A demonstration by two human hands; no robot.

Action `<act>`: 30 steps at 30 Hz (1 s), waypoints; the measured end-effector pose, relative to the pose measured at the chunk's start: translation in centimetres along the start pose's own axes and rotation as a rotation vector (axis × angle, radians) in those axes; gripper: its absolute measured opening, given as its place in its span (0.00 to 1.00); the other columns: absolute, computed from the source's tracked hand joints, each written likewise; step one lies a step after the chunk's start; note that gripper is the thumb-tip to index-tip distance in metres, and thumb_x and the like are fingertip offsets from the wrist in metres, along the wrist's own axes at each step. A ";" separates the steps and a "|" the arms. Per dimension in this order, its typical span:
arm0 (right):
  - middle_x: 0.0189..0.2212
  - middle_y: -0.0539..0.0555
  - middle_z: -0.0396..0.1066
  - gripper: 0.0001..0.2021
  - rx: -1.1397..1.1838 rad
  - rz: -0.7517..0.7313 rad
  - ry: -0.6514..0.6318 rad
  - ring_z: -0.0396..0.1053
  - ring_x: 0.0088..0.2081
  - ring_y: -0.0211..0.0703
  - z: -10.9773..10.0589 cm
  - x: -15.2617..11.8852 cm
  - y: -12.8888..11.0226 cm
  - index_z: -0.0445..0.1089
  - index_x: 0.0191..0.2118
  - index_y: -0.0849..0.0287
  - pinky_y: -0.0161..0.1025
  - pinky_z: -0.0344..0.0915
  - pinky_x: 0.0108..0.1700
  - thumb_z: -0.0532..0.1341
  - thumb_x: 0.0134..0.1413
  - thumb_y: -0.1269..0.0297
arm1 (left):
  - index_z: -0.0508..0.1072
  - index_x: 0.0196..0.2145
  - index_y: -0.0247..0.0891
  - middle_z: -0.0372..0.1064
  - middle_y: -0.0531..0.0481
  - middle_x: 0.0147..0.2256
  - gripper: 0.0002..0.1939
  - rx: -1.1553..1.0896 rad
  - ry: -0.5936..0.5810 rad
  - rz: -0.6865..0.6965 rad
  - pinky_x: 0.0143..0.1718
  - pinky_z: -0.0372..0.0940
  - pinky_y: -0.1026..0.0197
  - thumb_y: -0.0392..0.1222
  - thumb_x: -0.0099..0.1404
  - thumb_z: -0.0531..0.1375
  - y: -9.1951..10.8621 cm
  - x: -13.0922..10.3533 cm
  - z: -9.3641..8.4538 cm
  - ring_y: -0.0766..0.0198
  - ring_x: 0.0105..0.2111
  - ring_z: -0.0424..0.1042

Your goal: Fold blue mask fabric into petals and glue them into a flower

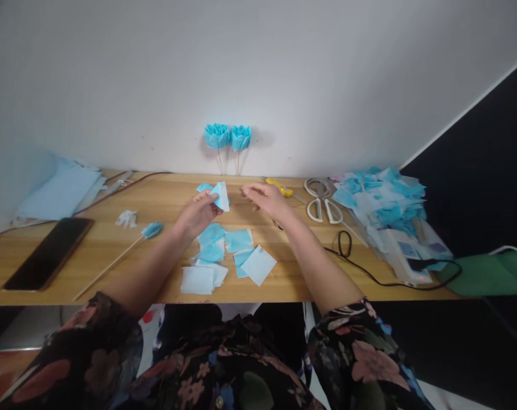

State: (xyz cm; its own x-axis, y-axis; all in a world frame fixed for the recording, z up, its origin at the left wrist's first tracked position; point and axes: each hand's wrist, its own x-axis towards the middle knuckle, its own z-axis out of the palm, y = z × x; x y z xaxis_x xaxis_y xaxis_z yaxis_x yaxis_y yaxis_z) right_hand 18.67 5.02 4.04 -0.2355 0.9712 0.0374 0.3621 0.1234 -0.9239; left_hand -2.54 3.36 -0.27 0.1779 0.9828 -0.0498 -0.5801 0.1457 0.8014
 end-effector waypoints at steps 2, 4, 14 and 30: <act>0.42 0.58 0.80 0.18 0.148 0.013 -0.027 0.75 0.41 0.42 1.5 0.7 0.3 0.79 0.42 0.58 0.32 0.70 0.31 0.67 0.55 0.48 | 0.68 0.26 0.37 0.69 0.55 0.24 0.17 0.005 -0.003 0.000 0.28 0.62 0.66 0.42 0.54 0.74 -0.1 0.0 0.0 0.71 0.24 0.68; 0.39 0.57 0.80 0.21 0.302 0.025 -0.043 0.74 0.38 0.40 2.5 1.1 0.9 0.80 0.41 0.58 0.32 0.70 0.31 0.69 0.51 0.45 | 0.69 0.26 0.37 0.70 0.54 0.23 0.17 0.016 -0.007 -0.005 0.27 0.61 0.66 0.42 0.54 0.74 -0.1 0.1 -0.1 0.70 0.24 0.67; 0.30 0.52 0.74 0.23 0.587 0.035 -0.046 0.68 0.30 0.38 3.9 0.8 3.3 0.79 0.35 0.56 0.37 0.66 0.30 0.71 0.45 0.40 | 0.72 0.28 0.35 0.69 0.55 0.23 0.19 0.117 -0.014 -0.027 0.27 0.62 0.66 0.46 0.50 0.76 -0.7 0.2 -0.4 0.71 0.23 0.67; 0.35 0.49 0.75 0.16 0.491 -0.082 -0.079 0.70 0.38 0.41 4.2 0.4 3.0 0.77 0.40 0.55 0.39 0.69 0.44 0.70 0.49 0.49 | 0.73 0.27 0.35 0.69 0.55 0.21 0.17 0.346 -0.018 0.025 0.27 0.61 0.68 0.49 0.52 0.74 -1.0 0.4 -0.7 0.72 0.22 0.65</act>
State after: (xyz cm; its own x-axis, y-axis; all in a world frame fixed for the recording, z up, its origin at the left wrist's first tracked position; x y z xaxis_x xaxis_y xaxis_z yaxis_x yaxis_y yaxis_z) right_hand 15.86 4.96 -0.33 -0.3198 0.9416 0.1056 -0.1226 0.0694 -0.9900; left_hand -2.44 3.65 -1.45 0.1829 0.9829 -0.0196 -0.2813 0.0714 0.9570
